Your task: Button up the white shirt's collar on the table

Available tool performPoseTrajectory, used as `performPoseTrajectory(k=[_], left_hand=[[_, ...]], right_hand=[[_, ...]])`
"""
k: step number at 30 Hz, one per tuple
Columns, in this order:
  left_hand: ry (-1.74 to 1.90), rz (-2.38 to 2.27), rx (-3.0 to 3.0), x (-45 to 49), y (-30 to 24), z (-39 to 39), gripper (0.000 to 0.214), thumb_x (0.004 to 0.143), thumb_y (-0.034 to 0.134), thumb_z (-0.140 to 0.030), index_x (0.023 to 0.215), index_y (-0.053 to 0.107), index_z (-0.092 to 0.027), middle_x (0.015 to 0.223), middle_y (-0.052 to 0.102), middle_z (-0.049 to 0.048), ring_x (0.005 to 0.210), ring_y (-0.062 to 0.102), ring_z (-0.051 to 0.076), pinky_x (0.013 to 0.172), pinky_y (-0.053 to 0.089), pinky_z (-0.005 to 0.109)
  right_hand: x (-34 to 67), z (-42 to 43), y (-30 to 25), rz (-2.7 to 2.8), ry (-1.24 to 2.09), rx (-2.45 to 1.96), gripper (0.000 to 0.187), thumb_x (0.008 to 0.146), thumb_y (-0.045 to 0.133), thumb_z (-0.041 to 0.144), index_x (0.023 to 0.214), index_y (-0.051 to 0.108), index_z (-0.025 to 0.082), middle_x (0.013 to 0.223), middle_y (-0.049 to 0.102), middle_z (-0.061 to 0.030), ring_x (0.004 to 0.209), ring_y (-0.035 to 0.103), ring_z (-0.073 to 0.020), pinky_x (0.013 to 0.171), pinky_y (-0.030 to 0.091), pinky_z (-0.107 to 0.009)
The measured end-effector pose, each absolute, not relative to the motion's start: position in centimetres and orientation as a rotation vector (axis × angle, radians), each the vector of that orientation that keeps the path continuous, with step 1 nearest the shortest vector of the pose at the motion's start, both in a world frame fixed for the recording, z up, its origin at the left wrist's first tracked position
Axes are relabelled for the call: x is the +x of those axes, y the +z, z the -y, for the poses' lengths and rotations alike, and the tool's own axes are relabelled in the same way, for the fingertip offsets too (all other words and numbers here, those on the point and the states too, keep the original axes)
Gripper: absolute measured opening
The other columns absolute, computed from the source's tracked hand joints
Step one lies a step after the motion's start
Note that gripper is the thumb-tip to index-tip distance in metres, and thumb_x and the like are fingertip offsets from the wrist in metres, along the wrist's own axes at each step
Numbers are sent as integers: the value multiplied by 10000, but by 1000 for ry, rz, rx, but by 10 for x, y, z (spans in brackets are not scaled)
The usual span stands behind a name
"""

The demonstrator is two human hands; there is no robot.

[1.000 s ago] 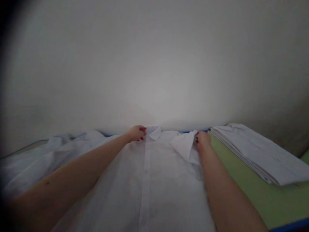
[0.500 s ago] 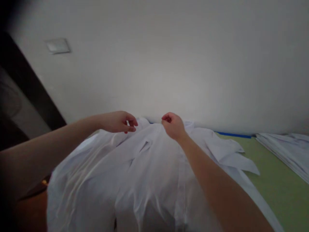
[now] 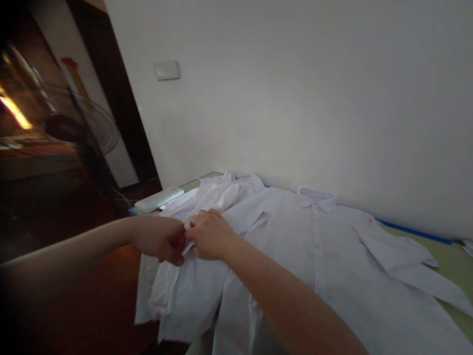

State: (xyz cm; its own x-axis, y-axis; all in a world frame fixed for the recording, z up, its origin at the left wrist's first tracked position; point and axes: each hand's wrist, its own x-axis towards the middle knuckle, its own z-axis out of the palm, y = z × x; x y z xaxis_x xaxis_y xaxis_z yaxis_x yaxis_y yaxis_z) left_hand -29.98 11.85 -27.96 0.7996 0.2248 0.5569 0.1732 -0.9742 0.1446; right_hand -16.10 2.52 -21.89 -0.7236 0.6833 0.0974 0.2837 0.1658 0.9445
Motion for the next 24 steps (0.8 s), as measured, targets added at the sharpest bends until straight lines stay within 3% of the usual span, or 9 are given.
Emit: performPoseTrajectory(k=[5, 8, 13, 16, 20, 24], left_hand=[[816, -15, 2788, -301, -275, -114, 261, 621, 672, -418, 756, 694, -196, 764, 699, 46, 683, 612, 182, 655, 462, 263], [883, 209, 2684, -294, -268, -110, 402, 552, 735, -352, 925, 663, -220, 925, 693, 22, 885, 608, 202, 789, 462, 276], [1157, 404, 2375, -275, -244, -96, 332, 662, 659, -349, 951, 608, -193, 866, 676, 35, 808, 633, 187, 654, 505, 262], [1225, 530, 2213, -262, -226, -79, 347, 696, 628, -327, 1010, 562, -192, 935, 658, 51, 830, 642, 185, 612, 518, 250], [1547, 392, 2123, -245, -197, -60, 254, 750, 566, -349, 904, 585, -147, 681, 636, 40, 575, 620, 136, 471, 473, 207], [1925, 219, 1888, -231, -158, -49, 259, 778, 518, -297, 969, 589, -138, 567, 598, 18, 395, 510, 82, 383, 391, 180]], right_hand=[[-173, -14, -197, -2376, 1901, 1116, 208, 752, 490, 196, 931, 597, 183, 868, 531, -59, 866, 456, -189, 787, 332, -299], [-182, -1, -168, -2621, 2134, 1292, 196, 807, 404, 212, 948, 534, 173, 832, 532, -38, 793, 478, -155, 733, 348, -252], [-185, 24, -113, -2845, 2364, 1597, 183, 825, 340, 257, 767, 491, 172, 749, 526, -29, 722, 480, -138, 656, 356, -230], [-177, 36, -93, -3139, 2128, 1757, 190, 810, 331, 271, 771, 484, 166, 732, 527, -30, 669, 478, -122, 591, 366, -216], [-161, 53, -77, -3523, 1701, 1972, 154, 765, 381, 255, 839, 480, 164, 740, 538, -28, 604, 486, -102, 526, 380, -204], [-131, 85, -63, -3637, 1517, 2133, 179, 742, 373, 207, 891, 468, 179, 724, 549, -18, 552, 505, -92, 522, 414, -217]])
